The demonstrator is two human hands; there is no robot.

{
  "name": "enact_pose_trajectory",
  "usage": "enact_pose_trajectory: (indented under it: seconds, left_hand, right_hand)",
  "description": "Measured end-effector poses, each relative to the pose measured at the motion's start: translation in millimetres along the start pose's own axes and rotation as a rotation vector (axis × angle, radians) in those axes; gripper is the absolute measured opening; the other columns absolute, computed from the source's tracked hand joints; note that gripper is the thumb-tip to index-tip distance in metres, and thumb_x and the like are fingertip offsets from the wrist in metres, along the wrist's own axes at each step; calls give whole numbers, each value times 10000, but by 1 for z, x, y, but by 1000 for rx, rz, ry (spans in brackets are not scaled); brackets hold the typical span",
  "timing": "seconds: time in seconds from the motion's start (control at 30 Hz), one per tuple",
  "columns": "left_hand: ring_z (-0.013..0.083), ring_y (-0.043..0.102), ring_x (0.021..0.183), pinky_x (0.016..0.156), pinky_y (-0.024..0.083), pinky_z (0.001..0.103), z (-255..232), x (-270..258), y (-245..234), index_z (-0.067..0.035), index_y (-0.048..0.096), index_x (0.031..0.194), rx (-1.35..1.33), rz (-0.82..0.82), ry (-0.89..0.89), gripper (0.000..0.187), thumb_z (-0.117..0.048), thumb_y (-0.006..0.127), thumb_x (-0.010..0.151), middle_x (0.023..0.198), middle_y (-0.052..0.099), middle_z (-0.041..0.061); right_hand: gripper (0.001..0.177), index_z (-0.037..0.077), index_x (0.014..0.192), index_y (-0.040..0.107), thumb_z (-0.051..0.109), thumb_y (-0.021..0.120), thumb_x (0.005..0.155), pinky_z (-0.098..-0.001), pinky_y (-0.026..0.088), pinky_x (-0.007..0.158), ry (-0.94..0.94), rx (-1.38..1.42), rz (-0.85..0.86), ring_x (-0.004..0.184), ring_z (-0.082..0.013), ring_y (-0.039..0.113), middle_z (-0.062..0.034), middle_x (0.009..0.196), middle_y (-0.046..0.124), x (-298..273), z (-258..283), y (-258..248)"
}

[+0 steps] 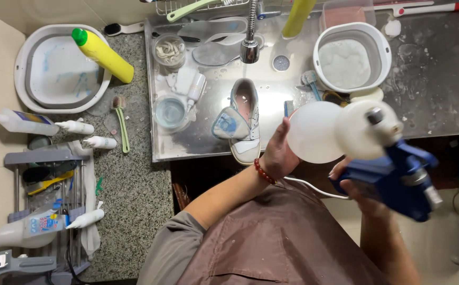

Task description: The person rinses a white and blue sneaker under a running tap in a sink, scrubbing the exterior and interior with their hands. They then use a handheld electric cleaning tool to scrub the shoe's surface and sole.

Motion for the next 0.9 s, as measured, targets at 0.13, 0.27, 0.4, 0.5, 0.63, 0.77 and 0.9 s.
enact_pose_trajectory:
  seconds: [0.13, 0.27, 0.4, 0.5, 0.63, 0.77, 0.9]
  left_hand:
    - [298, 500, 1403, 1215, 372, 447, -10, -10, -22, 18, 359, 1592, 175, -38, 177, 837, -543, 609, 1024, 1499, 518, 186]
    - [261, 518, 1386, 1193, 393, 416, 4, -22, -67, 37, 387, 1564, 203, -137, 182, 789, -501, 580, 1021, 1496, 524, 170]
    - [226, 580, 1282, 1112, 450, 354, -34, -34, -127, 29, 502, 1475, 678, -232, 230, 569, -366, 528, 1067, 1399, 609, 136]
    - [250, 603, 1182, 1025, 473, 364, -137, -88, -162, 19, 610, 1329, 1448, -710, 467, 400, -239, 585, 1025, 1282, 665, 145]
    - [164, 678, 1037, 934, 514, 307, -185, -120, -291, 11, 706, 1174, 1386, -950, 291, 299, -243, 630, 1036, 1123, 747, 96]
    - [123, 691, 842, 792, 550, 272, -174, -100, -268, 15, 713, 1143, 1433, -840, 89, 309, -189, 739, 913, 935, 767, 68]
    - [85, 644, 808, 770, 532, 251, -171, -100, -259, 31, 756, 1045, 1358, -799, 146, 192, -136, 731, 955, 890, 747, 32]
  right_hand:
    - [358, 16, 1201, 556, 97, 717, 891, -333, 532, 825, 201, -173, 3, 967, -205, 643, -93, 1042, 652, -10, -30, 23]
    - [213, 30, 1117, 594, 50, 692, 929, -341, 536, 862, 325, -172, -14, 957, -193, 642, -76, 1004, 650, -30, -62, 24]
    - [205, 49, 1099, 611, 29, 697, 914, -327, 547, 820, 367, -136, 10, 917, -176, 660, -53, 969, 666, -51, -96, -2]
    - [253, 58, 1070, 634, 25, 722, 834, -317, 559, 784, 328, -248, 59, 880, -173, 680, -45, 951, 681, -43, -90, -3]
    - [286, 49, 983, 671, 64, 754, 709, -320, 559, 707, 231, -565, 125, 788, -199, 699, -64, 917, 703, -24, -77, 9]
    - [284, 44, 959, 678, 124, 759, 698, -343, 552, 684, 345, -596, 200, 750, -251, 697, -87, 875, 701, -34, -103, 15]
    - [277, 63, 925, 679, 170, 777, 689, -356, 552, 684, 350, -642, 235, 751, -293, 694, -94, 853, 696, -32, -111, 22]
Point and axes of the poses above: each hand's wrist, its own x-axis towards the middle knuckle, its own y-axis out of the palm, z = x × y, the point moved 10 cm from there along x, towards the middle knuckle
